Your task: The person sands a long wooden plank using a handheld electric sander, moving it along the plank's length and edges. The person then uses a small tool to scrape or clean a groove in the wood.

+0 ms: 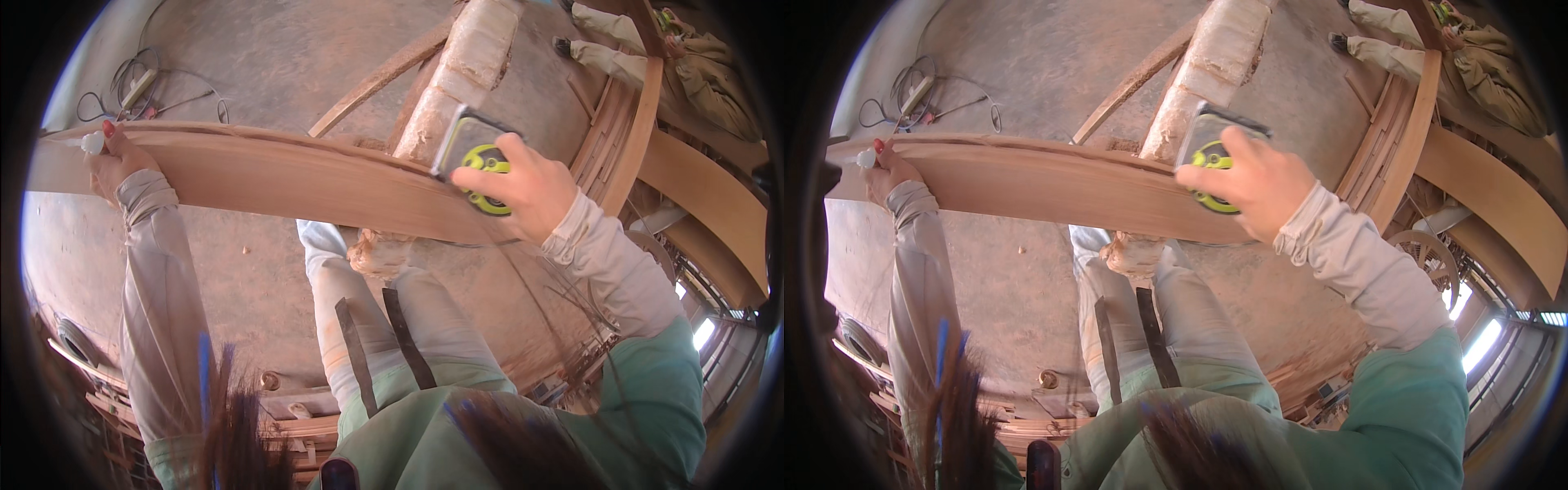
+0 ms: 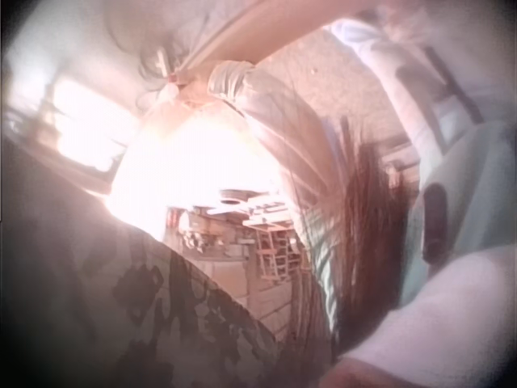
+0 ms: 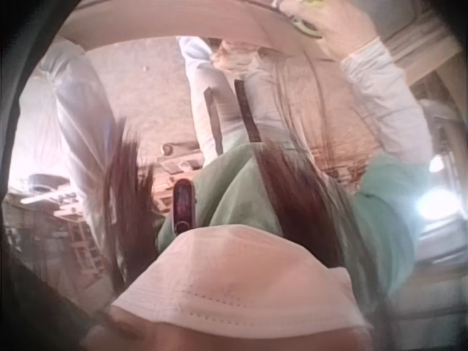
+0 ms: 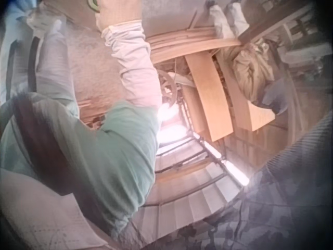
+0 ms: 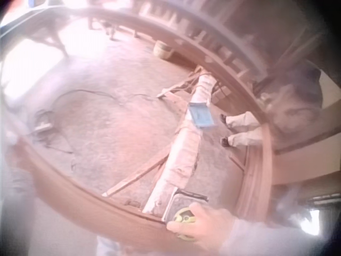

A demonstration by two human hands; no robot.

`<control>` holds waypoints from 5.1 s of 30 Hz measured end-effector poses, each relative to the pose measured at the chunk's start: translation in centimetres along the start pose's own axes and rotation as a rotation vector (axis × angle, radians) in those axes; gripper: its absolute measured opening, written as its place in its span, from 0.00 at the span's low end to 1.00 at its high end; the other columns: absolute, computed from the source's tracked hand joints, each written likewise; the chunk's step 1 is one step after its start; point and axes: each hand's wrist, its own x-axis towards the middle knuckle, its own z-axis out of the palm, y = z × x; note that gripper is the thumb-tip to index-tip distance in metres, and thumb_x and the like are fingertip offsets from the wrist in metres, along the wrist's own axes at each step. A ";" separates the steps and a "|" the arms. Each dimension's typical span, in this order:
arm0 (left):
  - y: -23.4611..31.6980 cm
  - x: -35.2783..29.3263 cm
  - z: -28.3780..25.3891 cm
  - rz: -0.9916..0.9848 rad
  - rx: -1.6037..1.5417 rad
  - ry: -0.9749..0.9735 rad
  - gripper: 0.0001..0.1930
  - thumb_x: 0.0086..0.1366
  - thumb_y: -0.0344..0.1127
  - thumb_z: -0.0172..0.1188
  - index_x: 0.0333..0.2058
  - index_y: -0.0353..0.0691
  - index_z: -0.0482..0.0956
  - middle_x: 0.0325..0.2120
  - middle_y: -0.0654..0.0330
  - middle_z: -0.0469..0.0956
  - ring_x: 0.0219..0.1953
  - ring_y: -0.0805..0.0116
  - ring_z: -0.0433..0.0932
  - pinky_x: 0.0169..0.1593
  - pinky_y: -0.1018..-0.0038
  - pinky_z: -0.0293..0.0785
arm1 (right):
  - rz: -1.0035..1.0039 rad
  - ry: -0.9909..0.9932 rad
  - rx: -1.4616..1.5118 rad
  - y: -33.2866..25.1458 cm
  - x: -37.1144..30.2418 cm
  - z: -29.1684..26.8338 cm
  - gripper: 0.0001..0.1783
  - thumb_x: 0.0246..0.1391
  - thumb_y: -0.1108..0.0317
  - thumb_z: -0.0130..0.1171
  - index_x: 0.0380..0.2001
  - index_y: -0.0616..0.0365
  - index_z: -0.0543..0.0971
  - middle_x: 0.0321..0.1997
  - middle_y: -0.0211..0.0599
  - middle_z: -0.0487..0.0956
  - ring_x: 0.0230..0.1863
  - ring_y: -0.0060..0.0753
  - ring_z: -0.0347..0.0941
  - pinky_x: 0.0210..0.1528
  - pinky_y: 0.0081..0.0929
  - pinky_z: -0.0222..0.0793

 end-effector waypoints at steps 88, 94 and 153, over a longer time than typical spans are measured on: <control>-4.2 4.0 0.5 0.059 0.087 -0.093 0.34 0.68 0.66 0.40 0.42 0.43 0.87 0.52 0.46 0.72 0.52 0.52 0.75 0.59 0.66 0.67 | 0.004 0.293 0.255 4.5 -5.1 3.6 0.27 0.43 0.70 0.67 0.48 0.27 0.79 0.46 0.37 0.68 0.40 0.41 0.76 0.33 0.33 0.78; -4.6 4.2 1.0 0.037 0.103 -0.043 0.42 0.64 0.74 0.39 0.41 0.39 0.86 0.43 0.58 0.84 0.50 0.58 0.79 0.57 0.71 0.70 | -0.102 0.232 0.218 4.8 -3.7 3.3 0.29 0.44 0.71 0.64 0.50 0.25 0.77 0.46 0.36 0.68 0.42 0.40 0.76 0.33 0.34 0.78; -3.5 3.1 1.3 -0.007 0.091 -0.040 0.38 0.66 0.69 0.44 0.39 0.37 0.86 0.40 0.59 0.85 0.48 0.59 0.80 0.55 0.73 0.72 | -0.125 0.133 0.058 3.0 -1.4 2.3 0.32 0.45 0.71 0.64 0.53 0.26 0.73 0.43 0.39 0.67 0.38 0.40 0.79 0.33 0.32 0.82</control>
